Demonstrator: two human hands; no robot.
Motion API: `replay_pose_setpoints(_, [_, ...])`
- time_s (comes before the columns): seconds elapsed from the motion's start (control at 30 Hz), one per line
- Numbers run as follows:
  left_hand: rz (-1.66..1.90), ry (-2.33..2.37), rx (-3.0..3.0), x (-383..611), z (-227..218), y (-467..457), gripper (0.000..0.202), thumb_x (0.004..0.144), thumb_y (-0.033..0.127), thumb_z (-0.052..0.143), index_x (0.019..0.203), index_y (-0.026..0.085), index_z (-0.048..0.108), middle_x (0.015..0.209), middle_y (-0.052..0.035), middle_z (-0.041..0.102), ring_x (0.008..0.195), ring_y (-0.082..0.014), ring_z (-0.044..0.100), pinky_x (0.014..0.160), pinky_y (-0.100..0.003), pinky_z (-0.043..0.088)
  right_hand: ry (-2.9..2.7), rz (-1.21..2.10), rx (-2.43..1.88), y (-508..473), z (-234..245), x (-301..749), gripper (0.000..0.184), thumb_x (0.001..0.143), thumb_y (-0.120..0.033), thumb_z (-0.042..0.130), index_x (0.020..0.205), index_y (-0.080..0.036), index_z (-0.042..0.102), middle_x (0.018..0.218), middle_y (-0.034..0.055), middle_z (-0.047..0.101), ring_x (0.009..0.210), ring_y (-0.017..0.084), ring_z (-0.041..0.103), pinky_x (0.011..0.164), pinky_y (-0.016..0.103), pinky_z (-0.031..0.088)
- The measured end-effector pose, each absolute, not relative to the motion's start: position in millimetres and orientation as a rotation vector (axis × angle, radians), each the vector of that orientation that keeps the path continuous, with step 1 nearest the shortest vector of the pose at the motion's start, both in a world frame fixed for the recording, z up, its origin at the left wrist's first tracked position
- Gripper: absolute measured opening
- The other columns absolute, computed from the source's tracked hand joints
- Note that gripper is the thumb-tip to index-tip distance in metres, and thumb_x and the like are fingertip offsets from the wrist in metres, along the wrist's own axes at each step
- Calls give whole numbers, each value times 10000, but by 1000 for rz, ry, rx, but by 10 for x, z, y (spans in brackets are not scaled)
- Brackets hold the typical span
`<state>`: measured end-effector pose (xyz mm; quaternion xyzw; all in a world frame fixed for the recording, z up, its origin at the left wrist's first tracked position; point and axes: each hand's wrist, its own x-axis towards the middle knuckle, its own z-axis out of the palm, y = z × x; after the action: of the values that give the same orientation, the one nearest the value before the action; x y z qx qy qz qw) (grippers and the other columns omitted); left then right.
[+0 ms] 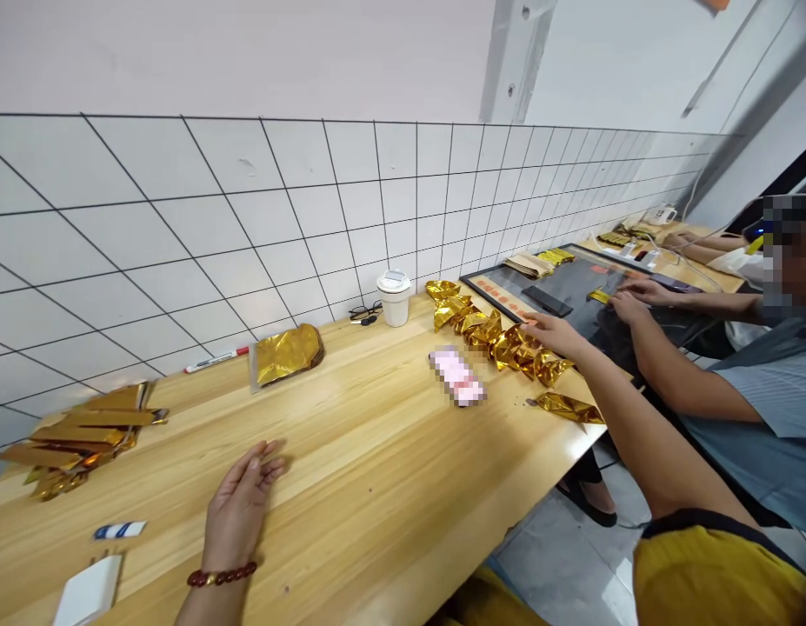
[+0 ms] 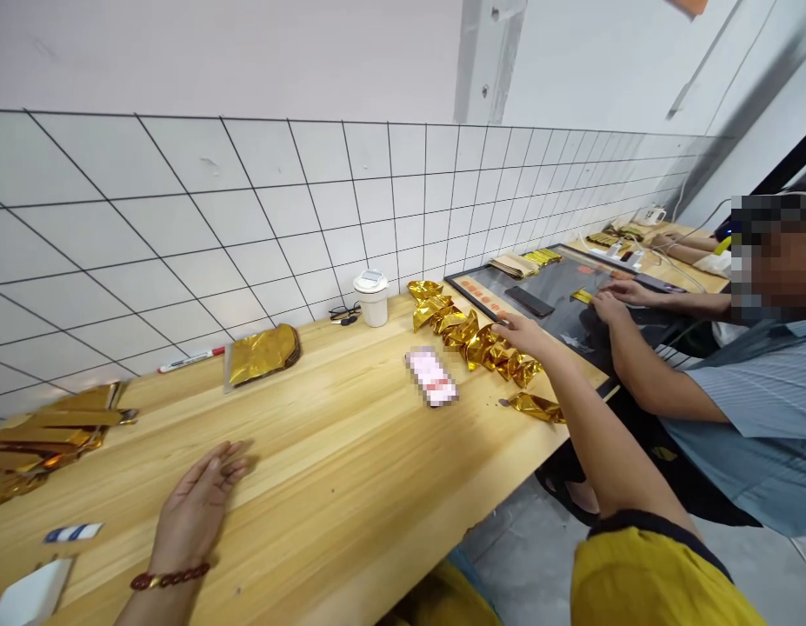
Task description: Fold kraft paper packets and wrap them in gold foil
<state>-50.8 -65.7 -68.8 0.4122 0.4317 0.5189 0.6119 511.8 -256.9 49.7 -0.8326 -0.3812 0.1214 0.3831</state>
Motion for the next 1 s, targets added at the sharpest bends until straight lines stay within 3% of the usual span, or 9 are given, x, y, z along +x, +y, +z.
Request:
replay_pose_setpoints(0.13, [1181,1006,950,-498,-678,-657,521,562,425,860,991,173,704,1072,-70,718,769,-164,669,704,-321,567,-940,51,-2091,-2394,680,4910,482,790,-369,669,1214,-142,652,712,54,683,647,179,610,635,303,481])
replay_pose_setpoints(0.2, [1165,1007,945,-488,-667,-654,530,555,418,868,996,174,708,1080,-69,718,775,-161,672,706,-308,566,-938,229,-1802,-2337,648,4498,477,848,-449,582,1218,-154,642,731,54,686,606,158,598,595,290,489])
replay_pose_setpoints(0.43, [1173,1010,914,-449,-617,-668,539,521,395,890,974,161,716,1025,-70,731,750,-155,675,693,-282,557,-1403,987,-1212,-1919,8,2359,339,801,-472,663,963,-188,752,685,15,671,588,117,574,565,241,463])
replay_pose_setpoints(0.6, [1189,1007,900,-450,-627,-697,525,547,395,880,989,164,717,1060,-88,726,763,-154,675,699,-278,550,-1276,1335,-1012,-1406,-379,1326,386,753,-521,692,927,-181,752,642,-10,633,557,96,542,527,210,445])
replay_pose_setpoints(1.0, [1149,961,945,-459,-655,-632,493,594,394,863,996,152,713,1082,-129,719,737,-162,679,703,-307,560,-1237,1151,-1109,-994,-898,1137,276,805,-435,625,911,-197,716,620,-26,602,534,94,532,522,212,446])
